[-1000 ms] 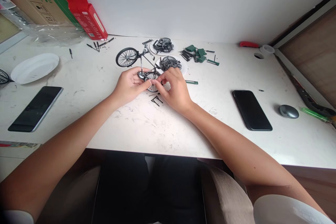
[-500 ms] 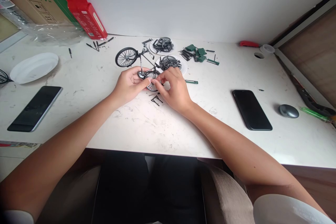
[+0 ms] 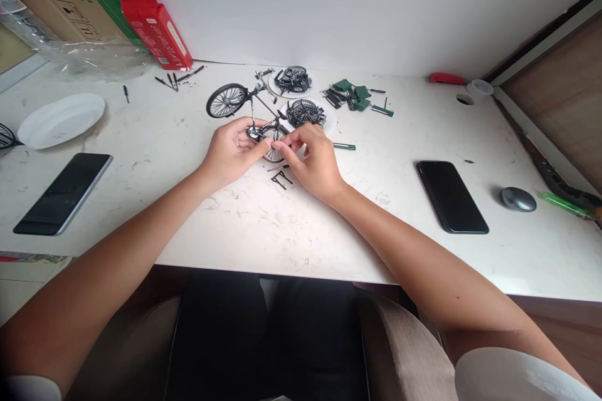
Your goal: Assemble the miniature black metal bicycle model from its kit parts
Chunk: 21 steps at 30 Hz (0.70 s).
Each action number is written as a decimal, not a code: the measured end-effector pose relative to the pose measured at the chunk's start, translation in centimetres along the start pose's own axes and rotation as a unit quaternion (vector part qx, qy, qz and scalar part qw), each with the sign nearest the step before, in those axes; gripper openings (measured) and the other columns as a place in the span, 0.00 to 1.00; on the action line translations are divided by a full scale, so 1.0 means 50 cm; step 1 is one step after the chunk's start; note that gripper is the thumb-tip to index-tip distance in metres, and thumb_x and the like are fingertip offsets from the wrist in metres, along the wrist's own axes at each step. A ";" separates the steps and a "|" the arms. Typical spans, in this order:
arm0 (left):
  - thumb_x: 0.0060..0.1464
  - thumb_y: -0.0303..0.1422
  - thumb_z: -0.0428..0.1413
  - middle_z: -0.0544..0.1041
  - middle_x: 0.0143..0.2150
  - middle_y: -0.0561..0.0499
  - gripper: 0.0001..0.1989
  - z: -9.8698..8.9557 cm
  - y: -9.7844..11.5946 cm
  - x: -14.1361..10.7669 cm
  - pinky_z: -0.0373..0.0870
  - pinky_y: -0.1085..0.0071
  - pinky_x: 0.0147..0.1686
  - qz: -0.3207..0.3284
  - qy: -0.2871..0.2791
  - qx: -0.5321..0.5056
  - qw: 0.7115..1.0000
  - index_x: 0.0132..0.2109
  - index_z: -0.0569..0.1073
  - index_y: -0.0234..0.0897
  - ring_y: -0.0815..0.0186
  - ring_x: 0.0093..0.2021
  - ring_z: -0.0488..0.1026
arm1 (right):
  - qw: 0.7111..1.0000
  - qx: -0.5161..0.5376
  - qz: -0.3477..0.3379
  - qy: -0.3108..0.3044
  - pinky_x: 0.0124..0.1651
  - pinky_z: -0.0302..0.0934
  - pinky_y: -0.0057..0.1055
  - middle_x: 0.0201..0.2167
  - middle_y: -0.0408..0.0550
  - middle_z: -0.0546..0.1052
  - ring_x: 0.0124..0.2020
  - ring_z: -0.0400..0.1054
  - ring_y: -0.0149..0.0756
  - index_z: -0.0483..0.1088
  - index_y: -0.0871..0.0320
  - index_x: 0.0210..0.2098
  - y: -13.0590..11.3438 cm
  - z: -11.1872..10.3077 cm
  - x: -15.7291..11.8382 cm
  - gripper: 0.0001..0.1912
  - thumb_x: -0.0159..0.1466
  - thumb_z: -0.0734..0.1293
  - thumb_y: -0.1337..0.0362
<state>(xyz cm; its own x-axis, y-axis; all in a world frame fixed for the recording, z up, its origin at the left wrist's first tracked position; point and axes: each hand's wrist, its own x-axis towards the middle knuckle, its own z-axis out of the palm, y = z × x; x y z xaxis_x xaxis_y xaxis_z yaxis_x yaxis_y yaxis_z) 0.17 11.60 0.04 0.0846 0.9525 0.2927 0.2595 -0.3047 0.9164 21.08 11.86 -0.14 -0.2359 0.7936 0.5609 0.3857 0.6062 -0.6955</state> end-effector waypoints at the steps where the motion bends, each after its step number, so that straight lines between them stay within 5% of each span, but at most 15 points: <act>1: 0.60 0.34 0.67 0.74 0.25 0.56 0.15 0.000 0.002 0.000 0.67 0.73 0.26 0.001 0.000 0.002 1.000 0.53 0.79 0.38 0.71 0.24 0.72 | 1.000 0.007 0.002 -0.003 0.38 0.64 0.41 0.34 0.48 0.77 0.38 0.70 0.41 0.76 0.52 0.36 0.002 0.000 0.000 0.28 0.69 0.70 0.33; 21: 0.60 0.33 0.68 0.72 0.25 0.57 0.15 -0.005 0.001 -0.002 0.66 0.73 0.26 0.022 -0.003 0.017 1.000 0.53 0.80 0.39 0.71 0.23 0.70 | 0.999 0.022 0.005 -0.026 0.40 0.64 0.41 0.35 0.48 0.76 0.39 0.70 0.42 0.76 0.52 0.37 0.015 0.002 -0.001 0.24 0.73 0.69 0.38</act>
<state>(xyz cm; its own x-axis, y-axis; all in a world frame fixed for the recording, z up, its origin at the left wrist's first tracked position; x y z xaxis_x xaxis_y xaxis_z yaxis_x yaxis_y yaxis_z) -0.05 11.49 0.13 0.1025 0.9379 0.3316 0.2879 -0.3470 0.8926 21.27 12.27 -0.73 -0.2783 0.8009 0.5302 0.3500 0.5986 -0.7206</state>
